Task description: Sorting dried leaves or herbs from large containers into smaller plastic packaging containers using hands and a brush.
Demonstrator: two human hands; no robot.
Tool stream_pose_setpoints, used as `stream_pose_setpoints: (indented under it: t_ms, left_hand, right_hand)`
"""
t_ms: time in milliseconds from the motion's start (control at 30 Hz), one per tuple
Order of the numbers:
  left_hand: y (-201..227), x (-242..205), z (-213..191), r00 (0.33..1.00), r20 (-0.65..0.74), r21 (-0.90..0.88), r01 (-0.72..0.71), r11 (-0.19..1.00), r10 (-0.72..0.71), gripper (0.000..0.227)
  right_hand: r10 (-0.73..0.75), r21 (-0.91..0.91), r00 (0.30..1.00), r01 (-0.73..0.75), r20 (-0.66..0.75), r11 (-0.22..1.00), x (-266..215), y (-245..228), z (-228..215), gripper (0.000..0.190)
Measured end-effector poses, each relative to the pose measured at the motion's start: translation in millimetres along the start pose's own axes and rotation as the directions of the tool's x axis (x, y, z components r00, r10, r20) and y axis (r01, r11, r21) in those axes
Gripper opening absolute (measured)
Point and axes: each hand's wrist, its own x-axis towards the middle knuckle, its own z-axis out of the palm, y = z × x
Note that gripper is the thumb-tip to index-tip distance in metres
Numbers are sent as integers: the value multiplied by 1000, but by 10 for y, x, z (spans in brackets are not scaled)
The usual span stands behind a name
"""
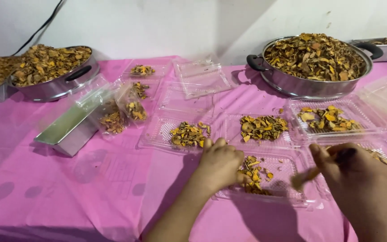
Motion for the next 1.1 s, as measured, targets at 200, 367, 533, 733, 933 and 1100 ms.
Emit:
stream_pose_setpoints:
  t_ms: [200,367,533,733,933,1100]
  left_hand:
    - [114,-24,-18,995,97,10,-23,1000,22,34]
    - [200,0,-77,987,161,54,-19,998,11,40]
    - [263,77,-5,986,155,27,-61,998,56,18]
    - [90,172,222,988,-112,-243,-132,961,108,28]
    - [29,265,195,965,-244,-832,-156,532,-97,23]
    - [-11,268,222,955,-248,-875,-151,459,-160,25]
  right_hand:
    - [-160,77,986,156,43,985,-206,-283,281,34]
    - [-253,234,947,297,-200,926,-232,-270,400,30]
    - [-61,403,991,104,-117,909,-268,-186,47,23]
    - [59,867,977,153,-204,474,-216,327,395,13]
    - [483,971,875,-126,13,202,-511,237,655,21]
    - [178,831,949,126,-260,543,-887,-31,375,14]
